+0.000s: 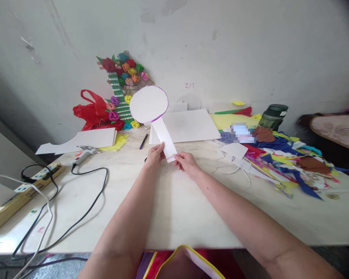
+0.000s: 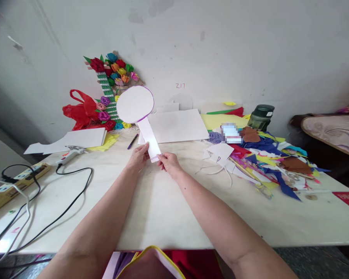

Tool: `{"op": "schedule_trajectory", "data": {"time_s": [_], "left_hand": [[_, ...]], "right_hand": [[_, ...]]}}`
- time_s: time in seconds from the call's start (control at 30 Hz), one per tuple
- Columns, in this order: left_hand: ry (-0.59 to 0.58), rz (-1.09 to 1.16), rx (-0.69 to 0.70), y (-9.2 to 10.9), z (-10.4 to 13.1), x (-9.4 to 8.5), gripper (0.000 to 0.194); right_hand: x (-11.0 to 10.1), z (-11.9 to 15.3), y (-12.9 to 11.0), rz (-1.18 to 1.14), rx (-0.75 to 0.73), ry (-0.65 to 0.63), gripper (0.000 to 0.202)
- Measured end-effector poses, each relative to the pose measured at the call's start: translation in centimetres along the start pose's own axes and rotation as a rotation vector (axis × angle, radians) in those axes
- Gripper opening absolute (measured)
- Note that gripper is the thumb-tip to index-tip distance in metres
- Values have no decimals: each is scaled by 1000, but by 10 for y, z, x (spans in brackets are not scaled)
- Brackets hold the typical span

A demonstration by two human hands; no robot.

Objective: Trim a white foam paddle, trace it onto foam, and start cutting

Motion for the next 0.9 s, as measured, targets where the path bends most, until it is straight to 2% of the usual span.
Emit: {"op": "schedule_trajectory", "data": {"time_s": [0.17, 0.4, 0.47, 0.57, 0.7, 0.8, 0.9], "left_hand": [[31, -31, -2, 2, 2, 1, 36], [-56, -59, 10, 0, 3, 2, 33], [-44, -75, 39, 2, 2, 2, 33], [77, -30, 149, 10, -2, -5, 32], [348, 82, 305, 22, -5, -28, 30], [442, 111, 232, 22, -4, -37, 32], [381, 64, 134, 16, -2, -31, 35]], "right_hand": [[1, 0, 2, -3, -3, 5, 27], [2, 1, -3, -14, 4, 16, 27], [2, 0, -2, -12, -10, -2, 27], [2, -1, 5, 20, -31, -40, 25], [2, -4, 17, 166, -51, -82, 20], [7, -4, 18, 366, -181, -140, 25], [16, -1, 10, 655, -435, -260, 32]]}}
Point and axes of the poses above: each hand's wrist, its own z-axis away from the middle knuckle, its own x-axis out of the palm, y = z × x, the point moved 2 cm from there along -z, towards the middle knuckle, and after that the axes turned 12 degrees about -x, right-handed, at the moved point
